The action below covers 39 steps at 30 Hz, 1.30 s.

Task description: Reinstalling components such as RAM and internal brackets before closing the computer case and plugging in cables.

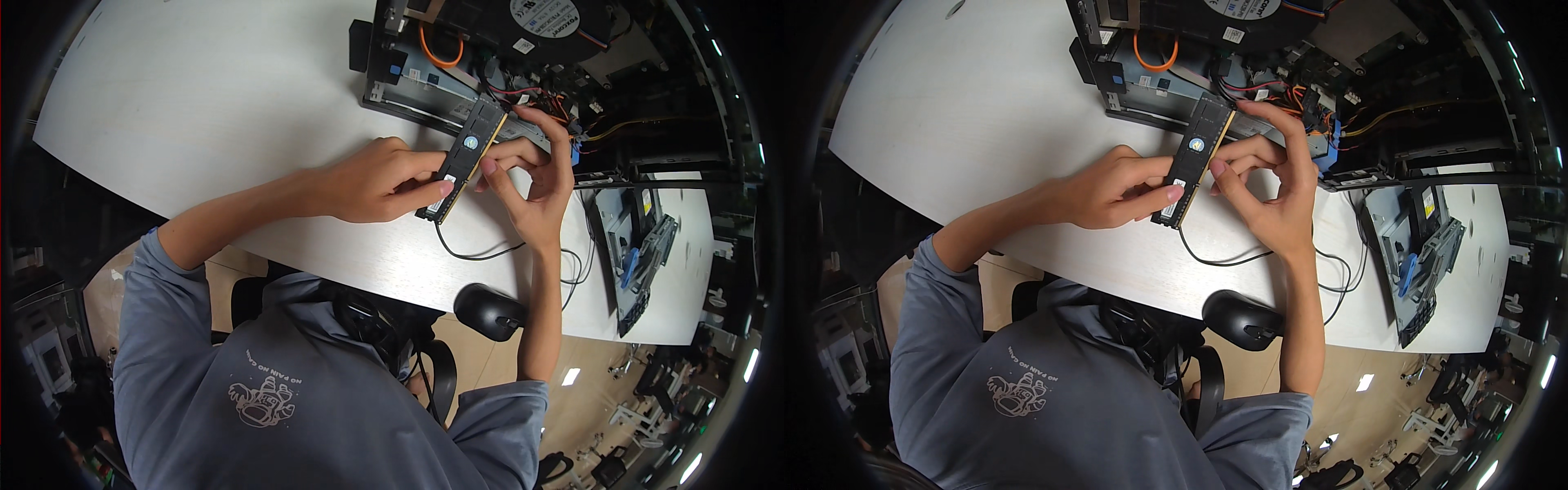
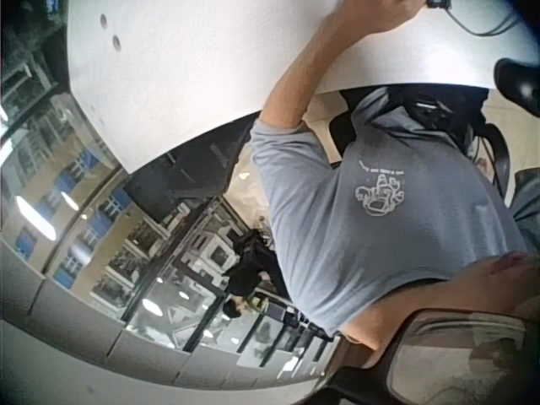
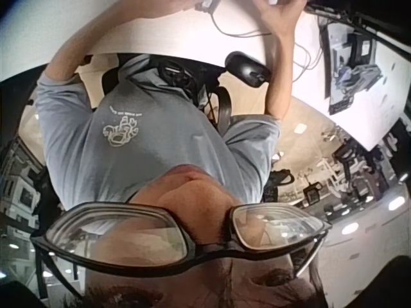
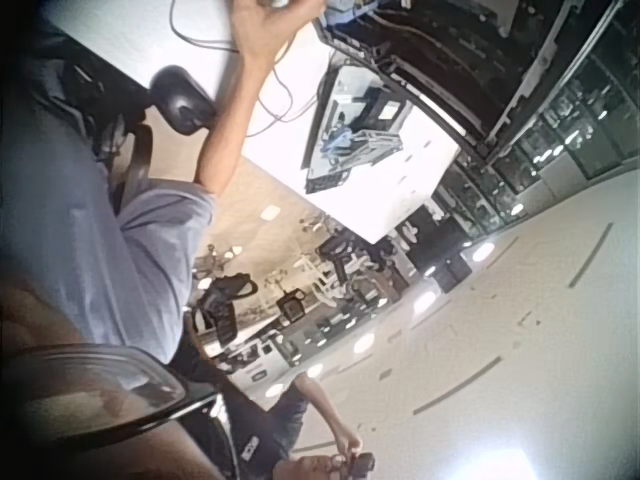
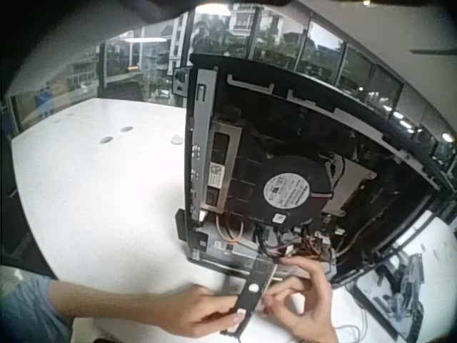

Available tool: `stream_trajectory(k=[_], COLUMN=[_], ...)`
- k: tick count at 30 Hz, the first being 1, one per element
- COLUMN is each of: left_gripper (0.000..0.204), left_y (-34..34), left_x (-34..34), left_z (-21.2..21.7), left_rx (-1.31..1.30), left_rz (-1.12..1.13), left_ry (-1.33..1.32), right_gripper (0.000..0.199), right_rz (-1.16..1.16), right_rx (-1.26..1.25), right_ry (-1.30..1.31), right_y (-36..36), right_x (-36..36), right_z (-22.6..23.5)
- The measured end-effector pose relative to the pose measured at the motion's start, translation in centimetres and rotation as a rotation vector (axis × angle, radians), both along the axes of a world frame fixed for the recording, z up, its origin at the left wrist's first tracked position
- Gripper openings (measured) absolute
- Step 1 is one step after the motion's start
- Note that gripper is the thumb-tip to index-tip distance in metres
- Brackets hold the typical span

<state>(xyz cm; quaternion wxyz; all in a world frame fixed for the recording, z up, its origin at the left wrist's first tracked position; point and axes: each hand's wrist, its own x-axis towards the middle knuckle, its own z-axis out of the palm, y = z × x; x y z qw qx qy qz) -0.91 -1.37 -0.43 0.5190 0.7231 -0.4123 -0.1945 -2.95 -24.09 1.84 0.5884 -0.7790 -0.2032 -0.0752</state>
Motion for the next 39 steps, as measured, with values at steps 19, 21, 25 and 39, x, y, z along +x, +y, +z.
stream_trajectory(k=[19, 21, 25, 39], left_gripper=[0.024, 0.024, 0.025, 0.028], left_y=[0.0, 0.0, 0.0, 0.1], left_x=[-0.1, -0.1, 0.0, 0.1], left_z=[-0.2, 0.1, 0.4, 0.1], left_rx=[0.026, 0.023, 0.029, -0.007], left_rz=[0.056, 0.051, 0.035, 0.039], left_ry=[0.069, 0.072, 0.098, 0.141], right_gripper=[0.061, 0.062, 0.062, 0.063], right_rz=[0.035, 0.049, 0.082, 0.082], right_rx=[-0.044, -0.041, -0.036, 0.021], right_ry=[-0.042, -0.043, -0.049, 0.071], right_y=[-0.1, -0.1, -0.3, 0.0], right_x=[0.3, 0.3, 0.3, 0.1], right_z=[-0.1, -0.2, -0.2, 0.1])
